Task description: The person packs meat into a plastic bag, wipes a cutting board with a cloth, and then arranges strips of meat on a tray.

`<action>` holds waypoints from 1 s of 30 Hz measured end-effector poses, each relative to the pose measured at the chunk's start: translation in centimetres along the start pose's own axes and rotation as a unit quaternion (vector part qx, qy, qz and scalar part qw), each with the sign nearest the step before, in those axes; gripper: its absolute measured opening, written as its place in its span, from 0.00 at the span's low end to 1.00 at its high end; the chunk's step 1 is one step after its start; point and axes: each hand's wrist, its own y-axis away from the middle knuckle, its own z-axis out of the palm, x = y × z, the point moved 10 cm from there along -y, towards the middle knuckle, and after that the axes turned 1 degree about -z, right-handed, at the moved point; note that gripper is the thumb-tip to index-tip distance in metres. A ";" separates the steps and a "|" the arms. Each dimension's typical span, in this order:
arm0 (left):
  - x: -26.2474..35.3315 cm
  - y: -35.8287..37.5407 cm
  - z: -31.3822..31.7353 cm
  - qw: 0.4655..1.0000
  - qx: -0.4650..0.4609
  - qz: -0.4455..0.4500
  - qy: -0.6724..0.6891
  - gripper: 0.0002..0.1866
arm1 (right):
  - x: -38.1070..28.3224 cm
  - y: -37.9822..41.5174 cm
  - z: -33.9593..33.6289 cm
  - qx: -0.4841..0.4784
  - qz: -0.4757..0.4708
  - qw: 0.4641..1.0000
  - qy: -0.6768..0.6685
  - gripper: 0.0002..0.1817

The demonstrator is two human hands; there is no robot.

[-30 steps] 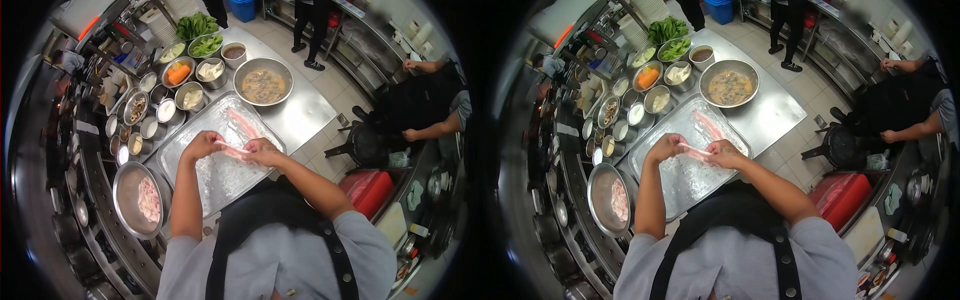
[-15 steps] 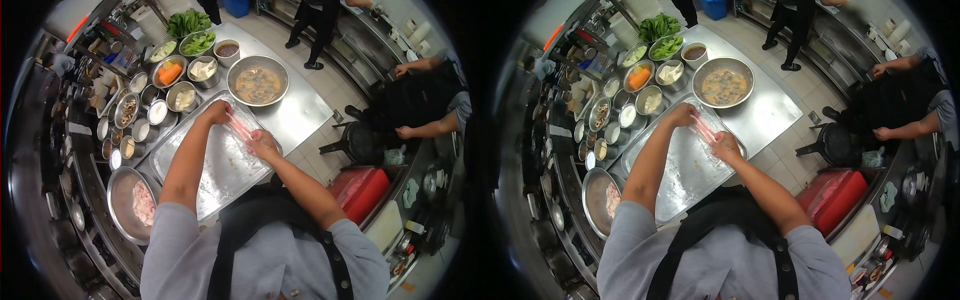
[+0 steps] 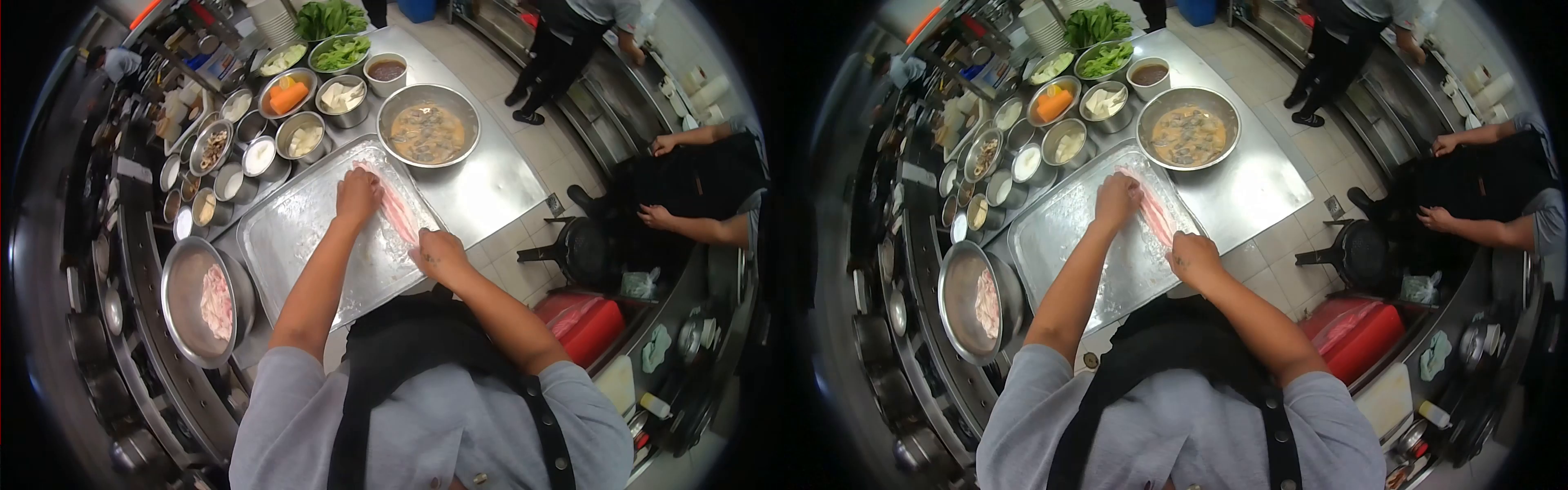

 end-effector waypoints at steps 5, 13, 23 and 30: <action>-0.7 1.5 -0.1 0.998 0.046 -0.019 0.029 0.10 | -1.3 1.0 0.8 -0.033 -0.095 0.994 0.048 0.18; -5.1 10.0 -22.7 0.976 0.173 0.007 0.135 0.14 | -7.6 1.8 -0.7 -0.063 -0.127 0.990 -0.007 0.19; -29.6 24.3 -22.5 0.960 -0.201 -0.193 0.002 0.29 | -27.9 2.6 3.6 -0.107 -0.247 0.958 -0.103 0.19; -28.7 22.9 -22.6 0.979 -0.187 -0.082 -0.011 0.14 | -37.2 1.9 7.7 -0.127 -0.272 0.948 -0.105 0.19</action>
